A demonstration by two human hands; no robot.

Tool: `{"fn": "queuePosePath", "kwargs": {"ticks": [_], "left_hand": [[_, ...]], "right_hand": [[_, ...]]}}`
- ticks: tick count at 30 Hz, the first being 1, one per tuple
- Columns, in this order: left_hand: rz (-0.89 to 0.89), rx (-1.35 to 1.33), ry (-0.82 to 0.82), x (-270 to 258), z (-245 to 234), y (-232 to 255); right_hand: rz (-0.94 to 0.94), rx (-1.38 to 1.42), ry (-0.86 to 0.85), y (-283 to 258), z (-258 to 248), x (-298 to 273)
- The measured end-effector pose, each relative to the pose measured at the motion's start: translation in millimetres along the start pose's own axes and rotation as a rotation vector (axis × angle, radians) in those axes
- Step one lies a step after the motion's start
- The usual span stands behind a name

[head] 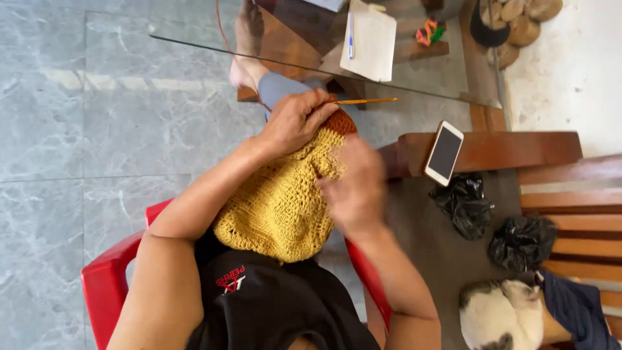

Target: Crocheting a garment using yellow and brown yarn with a crochet hook.

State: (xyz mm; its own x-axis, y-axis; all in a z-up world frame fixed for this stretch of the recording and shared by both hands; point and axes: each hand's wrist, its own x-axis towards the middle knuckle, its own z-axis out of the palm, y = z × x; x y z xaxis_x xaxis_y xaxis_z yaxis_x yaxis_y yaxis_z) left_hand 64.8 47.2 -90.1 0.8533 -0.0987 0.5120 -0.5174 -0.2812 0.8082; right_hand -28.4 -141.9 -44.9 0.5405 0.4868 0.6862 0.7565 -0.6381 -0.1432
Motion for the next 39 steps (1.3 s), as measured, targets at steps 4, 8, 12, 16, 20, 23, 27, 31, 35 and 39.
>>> {"fn": "queuePosePath", "kwargs": {"ticks": [4, 8, 12, 16, 20, 23, 27, 31, 35, 39], "left_hand": [[0.058, -0.057, -0.005, 6.3, -2.3, 0.6], [0.093, -0.094, -0.007, 8.2, -10.4, -12.3], [0.054, -0.045, 0.008, 9.9, -23.3, -25.1], [0.015, -0.07, 0.025, 2.2, -15.6, -45.0], [0.04, -0.168, 0.055, 4.7, -13.9, -44.7], [0.039, -0.223, 0.028, 6.7, -11.5, -45.1], [-0.044, -0.457, -0.058, -14.2, 0.5, -54.7], [0.037, -0.544, -0.187, -4.5, -29.2, -11.7], [0.13, -0.672, -0.354, 7.9, -46.6, 32.4], [0.274, -0.671, -0.407, 15.2, -55.9, 68.2]], "right_hand": [[-0.239, -0.367, -0.01, -5.5, 71.2, -47.3], [-0.248, -0.128, 0.109, 4.8, 84.4, -51.0], [-0.21, 0.053, 0.15, 15.4, 102.0, -48.3], [-0.142, 0.152, 0.229, 24.2, 108.5, -51.7], [-0.076, 0.129, 0.273, 17.2, 102.7, -38.2], [0.038, 0.102, 0.269, -0.3, 90.2, -18.7], [0.281, 0.237, 0.368, -14.1, 77.1, 7.0], [0.612, 0.335, 0.51, -14.9, 54.4, 18.3], [0.669, 0.667, 0.428, -20.2, 17.7, 26.3], [0.529, 0.632, 0.332, -33.4, -15.0, 16.5]]}}
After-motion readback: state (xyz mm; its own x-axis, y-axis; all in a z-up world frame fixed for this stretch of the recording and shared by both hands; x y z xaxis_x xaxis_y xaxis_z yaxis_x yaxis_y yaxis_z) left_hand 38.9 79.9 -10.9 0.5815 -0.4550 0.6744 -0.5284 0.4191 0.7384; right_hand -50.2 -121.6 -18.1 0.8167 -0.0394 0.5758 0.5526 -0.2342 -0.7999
